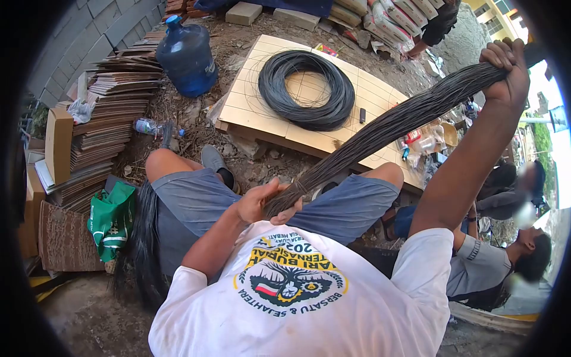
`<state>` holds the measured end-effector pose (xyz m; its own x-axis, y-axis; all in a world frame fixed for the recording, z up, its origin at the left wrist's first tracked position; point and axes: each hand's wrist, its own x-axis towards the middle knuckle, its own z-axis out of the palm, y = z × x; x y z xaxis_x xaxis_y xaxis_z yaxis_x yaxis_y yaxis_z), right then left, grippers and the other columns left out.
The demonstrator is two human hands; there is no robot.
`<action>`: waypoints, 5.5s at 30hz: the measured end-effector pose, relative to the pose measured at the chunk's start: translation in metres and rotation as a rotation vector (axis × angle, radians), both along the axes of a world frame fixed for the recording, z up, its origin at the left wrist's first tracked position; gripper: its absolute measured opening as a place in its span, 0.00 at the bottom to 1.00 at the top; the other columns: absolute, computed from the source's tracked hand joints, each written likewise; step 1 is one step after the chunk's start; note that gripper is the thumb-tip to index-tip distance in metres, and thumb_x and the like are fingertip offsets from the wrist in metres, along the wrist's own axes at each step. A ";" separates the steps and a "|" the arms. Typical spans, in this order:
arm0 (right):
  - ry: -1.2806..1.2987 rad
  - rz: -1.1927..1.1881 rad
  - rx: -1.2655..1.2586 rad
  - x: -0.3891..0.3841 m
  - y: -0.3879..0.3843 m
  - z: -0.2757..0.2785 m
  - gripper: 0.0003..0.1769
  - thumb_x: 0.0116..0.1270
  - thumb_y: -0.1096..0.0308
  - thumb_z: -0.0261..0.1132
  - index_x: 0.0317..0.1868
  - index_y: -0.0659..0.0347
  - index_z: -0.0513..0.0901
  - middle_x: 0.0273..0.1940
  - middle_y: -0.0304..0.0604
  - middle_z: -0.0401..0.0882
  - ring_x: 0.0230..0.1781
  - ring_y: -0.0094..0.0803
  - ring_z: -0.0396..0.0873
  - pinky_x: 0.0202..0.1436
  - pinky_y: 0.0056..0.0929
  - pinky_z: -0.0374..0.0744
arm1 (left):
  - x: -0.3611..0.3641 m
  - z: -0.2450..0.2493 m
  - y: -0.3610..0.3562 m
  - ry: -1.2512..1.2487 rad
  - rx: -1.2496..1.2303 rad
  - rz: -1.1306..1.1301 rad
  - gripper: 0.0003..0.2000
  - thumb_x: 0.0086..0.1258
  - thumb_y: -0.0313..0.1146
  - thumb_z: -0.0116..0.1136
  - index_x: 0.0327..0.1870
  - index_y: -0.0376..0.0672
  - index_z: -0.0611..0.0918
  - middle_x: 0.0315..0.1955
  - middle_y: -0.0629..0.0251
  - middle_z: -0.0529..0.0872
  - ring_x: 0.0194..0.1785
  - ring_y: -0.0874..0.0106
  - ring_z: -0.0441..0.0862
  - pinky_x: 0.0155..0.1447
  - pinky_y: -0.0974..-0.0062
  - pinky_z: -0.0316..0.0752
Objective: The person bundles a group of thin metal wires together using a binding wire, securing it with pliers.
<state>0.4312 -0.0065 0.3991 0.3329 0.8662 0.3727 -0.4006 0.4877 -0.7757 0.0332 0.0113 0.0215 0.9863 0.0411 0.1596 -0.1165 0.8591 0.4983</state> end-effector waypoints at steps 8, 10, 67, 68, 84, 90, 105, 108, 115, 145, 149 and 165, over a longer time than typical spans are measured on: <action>0.035 -0.047 -0.048 0.021 0.016 -0.011 0.17 0.78 0.61 0.57 0.30 0.59 0.70 0.19 0.31 0.61 0.18 0.21 0.59 0.27 0.25 0.65 | -0.010 0.003 0.007 -0.134 -0.152 0.011 0.31 0.71 0.51 0.60 0.60 0.29 0.73 0.29 0.65 0.78 0.25 0.77 0.78 0.30 0.79 0.75; 0.039 -0.054 -0.049 0.021 0.016 -0.015 0.17 0.77 0.61 0.58 0.30 0.59 0.70 0.19 0.31 0.61 0.18 0.21 0.59 0.27 0.25 0.65 | -0.011 0.004 0.009 -0.064 -0.110 0.043 0.27 0.68 0.42 0.66 0.59 0.30 0.74 0.31 0.64 0.80 0.25 0.77 0.79 0.31 0.79 0.76; -0.038 0.397 0.062 -0.008 0.004 -0.001 0.18 0.82 0.59 0.51 0.42 0.69 0.71 0.21 0.31 0.60 0.16 0.18 0.60 0.23 0.21 0.66 | -0.028 0.074 -0.043 0.036 0.297 -0.267 0.18 0.75 0.31 0.59 0.59 0.32 0.72 0.22 0.74 0.73 0.20 0.87 0.65 0.24 0.83 0.57; -0.014 0.400 0.063 -0.003 0.007 0.001 0.18 0.81 0.58 0.52 0.41 0.69 0.71 0.20 0.30 0.59 0.15 0.18 0.59 0.22 0.21 0.66 | -0.026 0.078 -0.045 0.007 0.400 -0.234 0.18 0.75 0.31 0.58 0.60 0.32 0.71 0.22 0.74 0.73 0.20 0.87 0.65 0.24 0.84 0.57; -0.135 -0.269 0.076 -0.057 0.018 -0.028 0.15 0.76 0.53 0.61 0.34 0.54 0.76 0.16 0.24 0.62 0.12 0.14 0.62 0.18 0.19 0.66 | 0.052 -0.014 0.027 0.213 0.881 0.247 0.32 0.68 0.39 0.68 0.68 0.38 0.67 0.43 0.63 0.82 0.45 0.76 0.81 0.52 0.75 0.76; -0.302 -0.381 0.158 -0.036 0.022 -0.075 0.15 0.73 0.57 0.65 0.33 0.57 0.76 0.20 0.30 0.67 0.20 0.19 0.69 0.30 0.23 0.72 | 0.071 -0.065 0.068 0.638 1.548 0.370 0.58 0.54 0.60 0.72 0.78 0.36 0.51 0.70 0.38 0.65 0.74 0.48 0.64 0.74 0.59 0.62; -0.354 -0.663 0.123 -0.072 0.008 -0.084 0.21 0.71 0.50 0.67 0.23 0.50 0.77 0.16 0.30 0.68 0.13 0.21 0.68 0.20 0.24 0.70 | 0.242 0.001 0.087 0.336 1.094 0.513 0.21 0.64 0.36 0.73 0.54 0.35 0.81 0.44 0.62 0.85 0.48 0.73 0.82 0.55 0.72 0.76; -0.401 -0.547 0.157 -0.053 0.008 -0.105 0.15 0.70 0.53 0.68 0.34 0.56 0.83 0.24 0.34 0.76 0.22 0.23 0.76 0.28 0.26 0.78 | 0.251 -0.024 0.075 0.334 1.029 0.505 0.15 0.67 0.34 0.70 0.47 0.33 0.82 0.34 0.67 0.86 0.37 0.79 0.82 0.43 0.77 0.77; -0.393 -0.512 0.169 -0.069 0.002 -0.117 0.13 0.66 0.60 0.73 0.42 0.61 0.84 0.27 0.39 0.82 0.22 0.22 0.79 0.25 0.25 0.80 | 0.255 -0.035 0.075 0.366 1.006 0.408 0.10 0.69 0.34 0.68 0.34 0.34 0.83 0.22 0.70 0.83 0.28 0.81 0.79 0.33 0.79 0.73; -0.448 -0.446 0.346 -0.079 -0.031 -0.137 0.09 0.75 0.66 0.59 0.46 0.64 0.72 0.29 0.44 0.75 0.29 0.33 0.78 0.39 0.35 0.80 | 0.245 -0.045 0.054 0.296 1.113 0.698 0.14 0.64 0.32 0.71 0.47 0.35 0.83 0.32 0.66 0.86 0.37 0.78 0.79 0.45 0.76 0.75; -0.449 -0.376 0.411 -0.075 -0.039 -0.144 0.10 0.78 0.62 0.57 0.46 0.62 0.72 0.22 0.34 0.65 0.16 0.20 0.63 0.22 0.22 0.68 | 0.244 -0.039 0.053 0.251 1.166 0.722 0.14 0.62 0.31 0.71 0.46 0.35 0.83 0.31 0.56 0.86 0.35 0.75 0.80 0.43 0.72 0.74; -0.021 0.443 0.519 -0.075 -0.043 -0.028 0.37 0.61 0.25 0.61 0.34 0.57 0.78 0.19 0.28 0.62 0.15 0.20 0.60 0.20 0.25 0.67 | 0.094 0.081 0.013 0.000 1.071 0.471 0.17 0.60 0.41 0.74 0.36 0.36 0.82 0.25 0.66 0.84 0.31 0.74 0.81 0.36 0.72 0.74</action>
